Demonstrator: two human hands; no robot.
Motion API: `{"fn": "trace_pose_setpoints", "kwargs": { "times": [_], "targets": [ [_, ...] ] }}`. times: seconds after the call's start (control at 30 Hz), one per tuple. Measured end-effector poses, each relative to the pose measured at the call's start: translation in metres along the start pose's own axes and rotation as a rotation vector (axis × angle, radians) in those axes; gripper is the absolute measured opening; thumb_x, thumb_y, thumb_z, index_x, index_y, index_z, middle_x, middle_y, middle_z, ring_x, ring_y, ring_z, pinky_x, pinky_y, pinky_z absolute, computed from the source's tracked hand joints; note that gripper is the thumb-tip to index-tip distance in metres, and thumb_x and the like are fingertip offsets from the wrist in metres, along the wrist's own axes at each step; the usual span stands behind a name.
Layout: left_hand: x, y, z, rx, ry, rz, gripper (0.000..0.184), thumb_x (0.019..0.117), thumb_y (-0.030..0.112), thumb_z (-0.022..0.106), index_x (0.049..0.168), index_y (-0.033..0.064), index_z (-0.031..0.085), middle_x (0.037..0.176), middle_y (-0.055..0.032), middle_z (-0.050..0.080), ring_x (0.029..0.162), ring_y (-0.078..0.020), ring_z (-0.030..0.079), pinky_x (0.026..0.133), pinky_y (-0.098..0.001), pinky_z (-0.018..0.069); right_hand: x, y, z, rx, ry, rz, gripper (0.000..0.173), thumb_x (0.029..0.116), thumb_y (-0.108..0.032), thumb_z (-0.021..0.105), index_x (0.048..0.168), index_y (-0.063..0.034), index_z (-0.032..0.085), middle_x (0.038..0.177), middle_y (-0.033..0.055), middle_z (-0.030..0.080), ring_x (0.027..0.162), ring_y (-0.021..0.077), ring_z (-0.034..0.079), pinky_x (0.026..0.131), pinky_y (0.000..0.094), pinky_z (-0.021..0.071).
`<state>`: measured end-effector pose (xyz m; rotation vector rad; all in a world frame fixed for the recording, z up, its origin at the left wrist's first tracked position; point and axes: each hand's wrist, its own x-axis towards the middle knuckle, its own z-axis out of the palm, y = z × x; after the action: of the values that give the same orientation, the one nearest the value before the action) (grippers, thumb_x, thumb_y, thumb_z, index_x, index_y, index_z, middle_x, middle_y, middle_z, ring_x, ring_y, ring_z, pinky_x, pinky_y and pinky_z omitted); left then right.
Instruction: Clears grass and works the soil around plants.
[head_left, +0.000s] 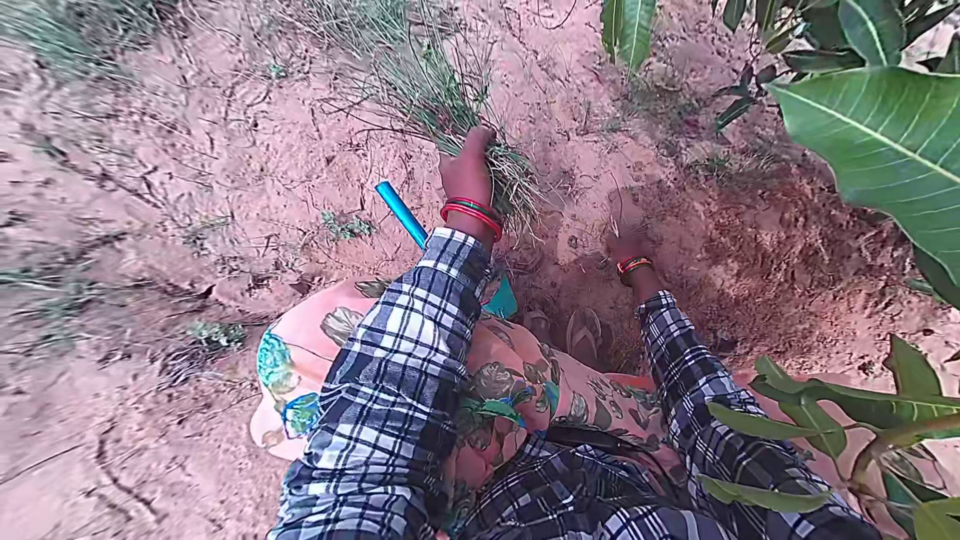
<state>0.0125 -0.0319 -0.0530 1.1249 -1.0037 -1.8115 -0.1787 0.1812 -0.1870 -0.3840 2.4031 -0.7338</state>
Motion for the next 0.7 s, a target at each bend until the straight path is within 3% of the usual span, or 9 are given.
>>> {"fn": "trace_pose_setpoints", "kwargs": {
  "times": [0.07, 0.13, 0.27, 0.37, 0.47, 0.5, 0.6, 0.67, 0.7],
  "targets": [
    [-0.002, 0.000, 0.000, 0.034, 0.010, 0.002, 0.039, 0.0964, 0.024, 0.067, 0.127, 0.0023, 0.056, 0.102, -0.0096, 0.067, 0.091, -0.0163, 0.068, 0.080, -0.0379, 0.0592, 0.002, 0.004, 0.028, -0.133, -0.082, -0.004, 0.047, 0.1084, -0.023, 0.052, 0.147, 0.0041, 0.049, 0.126, 0.0296, 0.065, 0.115, 0.0417, 0.065, 0.101, 0.0578, 0.0490],
    [-0.003, 0.000, 0.000, 0.067, 0.005, 0.001, 0.041, 0.0964, 0.025, 0.067, 0.129, 0.0022, 0.056, 0.104, -0.0101, 0.067, 0.093, -0.0166, 0.068, 0.082, -0.0383, 0.0585, 0.002, 0.008, 0.047, -0.279, -0.117, -0.020, 0.055, 0.1072, -0.023, 0.054, 0.157, -0.0034, 0.041, 0.137, 0.0317, 0.060, 0.126, 0.0475, 0.060, 0.107, 0.0631, 0.0455],
    [0.003, -0.004, -0.003, 0.067, 0.027, 0.010, 0.044, 0.0960, 0.026, 0.069, 0.131, 0.0024, 0.055, 0.105, -0.0108, 0.068, 0.093, -0.0172, 0.068, 0.081, -0.0389, 0.0590, -0.010, 0.014, 0.055, -0.360, -0.048, -0.093, 0.044, 0.1041, -0.021, 0.057, 0.145, -0.0057, 0.056, 0.129, 0.0299, 0.065, 0.120, 0.0503, 0.062, 0.099, 0.0699, 0.0470],
    [0.012, 0.002, -0.007, 0.012, 0.070, 0.044, 0.042, 0.0963, 0.024, 0.067, 0.130, 0.0017, 0.055, 0.104, -0.0112, 0.068, 0.093, -0.0179, 0.069, 0.081, -0.0395, 0.0597, 0.001, 0.016, 0.056, -0.341, -0.009, -0.043, 0.047, 0.1076, -0.033, 0.051, 0.143, -0.0031, 0.058, 0.130, 0.0289, 0.065, 0.124, 0.0468, 0.061, 0.105, 0.0661, 0.0457],
    [0.016, 0.013, -0.014, -0.030, 0.106, 0.066, 0.032, 0.0965, 0.026, 0.066, 0.119, 0.0036, 0.060, 0.094, -0.0086, 0.068, 0.086, -0.0176, 0.069, 0.076, -0.0399, 0.0596, -0.001, 0.020, 0.052, -0.160, 0.146, 0.053, 0.055, 0.1111, -0.043, 0.041, 0.139, 0.0014, 0.059, 0.129, 0.0304, 0.065, 0.123, 0.0465, 0.062, 0.104, 0.0637, 0.0468],
    [0.017, 0.015, -0.016, -0.036, 0.109, 0.066, 0.032, 0.0969, 0.027, 0.066, 0.119, 0.0036, 0.060, 0.095, -0.0086, 0.068, 0.088, -0.0179, 0.069, 0.077, -0.0405, 0.0593, -0.002, 0.020, 0.046, -0.095, 0.204, 0.089, 0.061, 0.1110, -0.049, 0.037, 0.136, 0.0018, 0.059, 0.126, 0.0305, 0.066, 0.121, 0.0460, 0.063, 0.101, 0.0637, 0.0480],
    [0.016, 0.018, -0.016, -0.053, 0.094, 0.048, 0.038, 0.0981, 0.027, 0.064, 0.127, 0.0044, 0.058, 0.103, -0.0089, 0.068, 0.094, -0.0176, 0.068, 0.080, -0.0401, 0.0590, 0.003, 0.002, 0.007, 0.051, 0.372, 0.150, 0.063, 0.1109, -0.049, 0.037, 0.132, 0.0039, 0.062, 0.125, 0.0312, 0.066, 0.121, 0.0457, 0.062, 0.103, 0.0628, 0.0460],
    [0.020, 0.014, -0.017, -0.034, 0.084, 0.029, 0.039, 0.0967, 0.029, 0.065, 0.126, 0.0044, 0.059, 0.106, -0.0099, 0.067, 0.098, -0.0188, 0.067, 0.083, -0.0421, 0.0584, 0.004, -0.010, -0.012, 0.058, 0.380, 0.157, 0.064, 0.1106, -0.051, 0.037, 0.128, 0.0049, 0.064, 0.123, 0.0298, 0.066, 0.119, 0.0438, 0.063, 0.102, 0.0615, 0.0466],
    [0.021, 0.013, -0.017, -0.026, 0.086, 0.032, 0.037, 0.0960, 0.030, 0.066, 0.123, 0.0043, 0.060, 0.104, -0.0098, 0.067, 0.097, -0.0188, 0.067, 0.083, -0.0421, 0.0582, 0.005, -0.012, -0.014, 0.042, 0.337, 0.138, 0.063, 0.1103, -0.050, 0.038, 0.124, 0.0057, 0.064, 0.117, 0.0292, 0.067, 0.112, 0.0428, 0.065, 0.098, 0.0608, 0.0485]
  ]
}}
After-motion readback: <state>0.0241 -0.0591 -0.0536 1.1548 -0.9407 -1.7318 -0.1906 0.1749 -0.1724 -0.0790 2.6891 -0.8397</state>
